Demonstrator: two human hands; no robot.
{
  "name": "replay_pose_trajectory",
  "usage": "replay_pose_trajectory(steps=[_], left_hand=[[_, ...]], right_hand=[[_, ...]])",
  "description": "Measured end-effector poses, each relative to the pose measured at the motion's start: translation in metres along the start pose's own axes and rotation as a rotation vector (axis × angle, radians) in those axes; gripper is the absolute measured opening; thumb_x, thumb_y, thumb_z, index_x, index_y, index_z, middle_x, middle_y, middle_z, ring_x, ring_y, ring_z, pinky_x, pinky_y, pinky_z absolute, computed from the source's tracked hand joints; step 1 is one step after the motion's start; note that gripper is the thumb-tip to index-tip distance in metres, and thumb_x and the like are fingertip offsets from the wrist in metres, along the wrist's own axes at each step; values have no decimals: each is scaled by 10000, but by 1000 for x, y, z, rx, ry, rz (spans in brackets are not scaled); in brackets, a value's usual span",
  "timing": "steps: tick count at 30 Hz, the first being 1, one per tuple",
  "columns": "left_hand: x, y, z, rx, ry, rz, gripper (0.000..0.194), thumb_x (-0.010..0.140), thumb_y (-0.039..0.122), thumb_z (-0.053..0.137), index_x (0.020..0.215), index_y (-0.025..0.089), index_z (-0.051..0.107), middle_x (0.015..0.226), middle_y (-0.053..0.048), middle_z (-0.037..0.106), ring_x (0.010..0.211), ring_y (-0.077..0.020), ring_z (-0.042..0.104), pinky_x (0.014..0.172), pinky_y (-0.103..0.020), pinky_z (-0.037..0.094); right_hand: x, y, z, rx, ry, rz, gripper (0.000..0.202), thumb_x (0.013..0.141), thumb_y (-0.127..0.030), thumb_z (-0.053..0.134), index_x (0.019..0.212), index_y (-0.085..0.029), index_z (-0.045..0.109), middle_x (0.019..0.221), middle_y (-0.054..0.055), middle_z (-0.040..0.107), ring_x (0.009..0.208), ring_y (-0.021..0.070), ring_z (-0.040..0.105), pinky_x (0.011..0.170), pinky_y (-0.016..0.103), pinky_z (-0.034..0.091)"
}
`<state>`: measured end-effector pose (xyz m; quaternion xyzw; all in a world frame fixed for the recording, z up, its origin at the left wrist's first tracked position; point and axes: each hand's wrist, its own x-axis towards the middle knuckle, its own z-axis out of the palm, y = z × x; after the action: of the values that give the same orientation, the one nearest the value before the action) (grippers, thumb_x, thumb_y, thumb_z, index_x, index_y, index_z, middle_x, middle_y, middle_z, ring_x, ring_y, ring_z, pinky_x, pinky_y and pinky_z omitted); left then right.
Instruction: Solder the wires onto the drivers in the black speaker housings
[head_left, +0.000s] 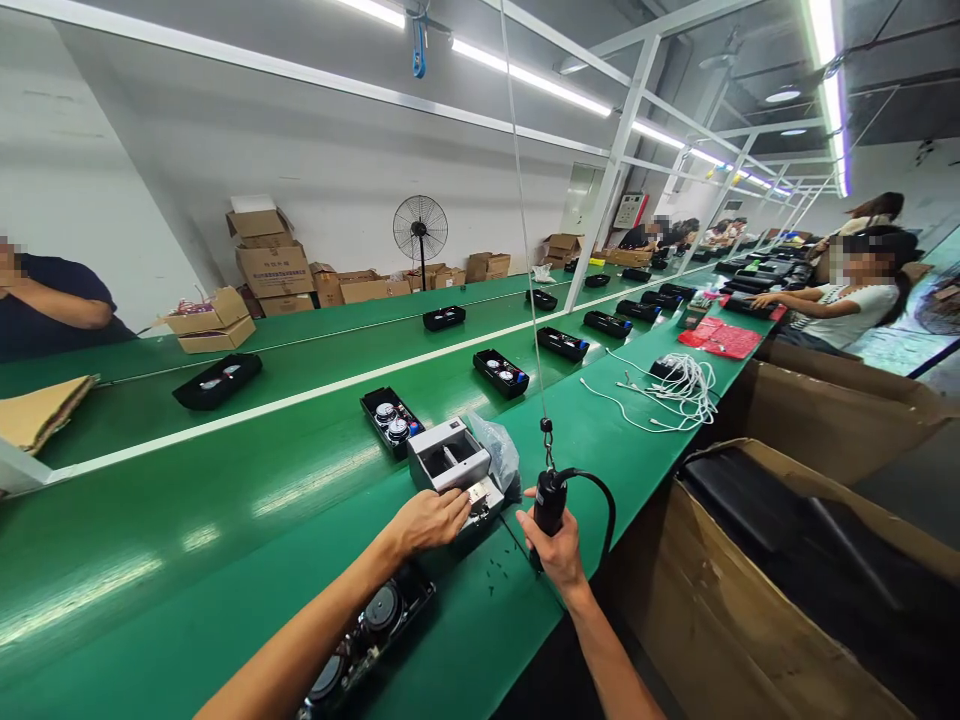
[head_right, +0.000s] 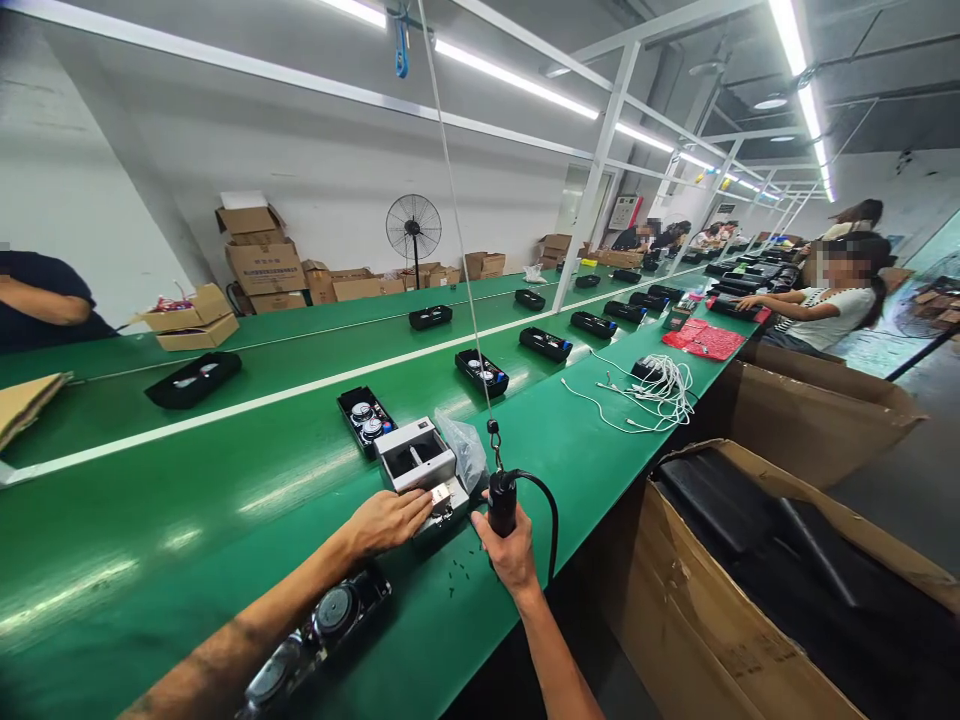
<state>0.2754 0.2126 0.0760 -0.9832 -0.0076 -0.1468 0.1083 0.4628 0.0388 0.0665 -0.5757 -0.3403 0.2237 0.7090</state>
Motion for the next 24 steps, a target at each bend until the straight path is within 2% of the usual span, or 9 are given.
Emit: replay_pose_trajectory(steps=[3,6,8,13,16,21,24], left_hand=[[0,-2,-4,27,9,104,315,1072,103,476,1256,142,728,1261,-149,796,1317,-248,691,965,-339,631],[3,-7,-9,39,40,167,284,1057,84,514,1238,122,730,1196,-148,814,1415,-265,620,1160,-424,547],[6,-11,-11,34,62,196,262,1046,74,535,1220,117,726,1141,-140,820,1393,-265,633,1232,-480,492],[9,-18,-6,-11,117,223,276,1060,61,473,1145,154,719,1043,-88,811,1167,-236,731,1306,-642,363],[7,-22,0,-51,152,212,315,1081,66,410,1105,155,712,1083,-102,803,1169,-220,727,1310,-609,360],[10,-24,6,-121,172,166,329,1088,55,384,1107,179,688,1048,-70,810,1086,-177,747,1242,-508,458],[9,-25,3,-146,178,171,350,1093,51,357,1120,187,678,1060,-61,819,1137,-173,743,1270,-509,429]], right_hand=[[0,1,0,19,1,2,410,745,-477,844,1009,-193,710,552,-77,512,407,125,483,414,262,421],[0,2,-1,29,-7,2,401,752,-466,847,1010,-193,706,562,-76,514,412,124,486,417,260,423],[0,3,-2,29,-12,1,392,761,-458,842,1015,-191,706,560,-77,512,414,122,485,421,258,426],[0,4,-2,6,-8,-3,403,765,-469,834,1032,-191,719,549,-75,520,409,120,476,418,263,427],[0,4,-2,-4,0,-2,403,755,-479,842,1016,-196,724,553,-74,519,403,120,478,408,262,416],[0,2,-2,15,6,-8,382,759,-463,838,1010,-202,716,548,-77,512,403,122,478,409,260,415],[-2,2,-3,11,-6,-13,370,772,-460,831,1011,-203,714,545,-80,509,406,121,477,416,260,415]])
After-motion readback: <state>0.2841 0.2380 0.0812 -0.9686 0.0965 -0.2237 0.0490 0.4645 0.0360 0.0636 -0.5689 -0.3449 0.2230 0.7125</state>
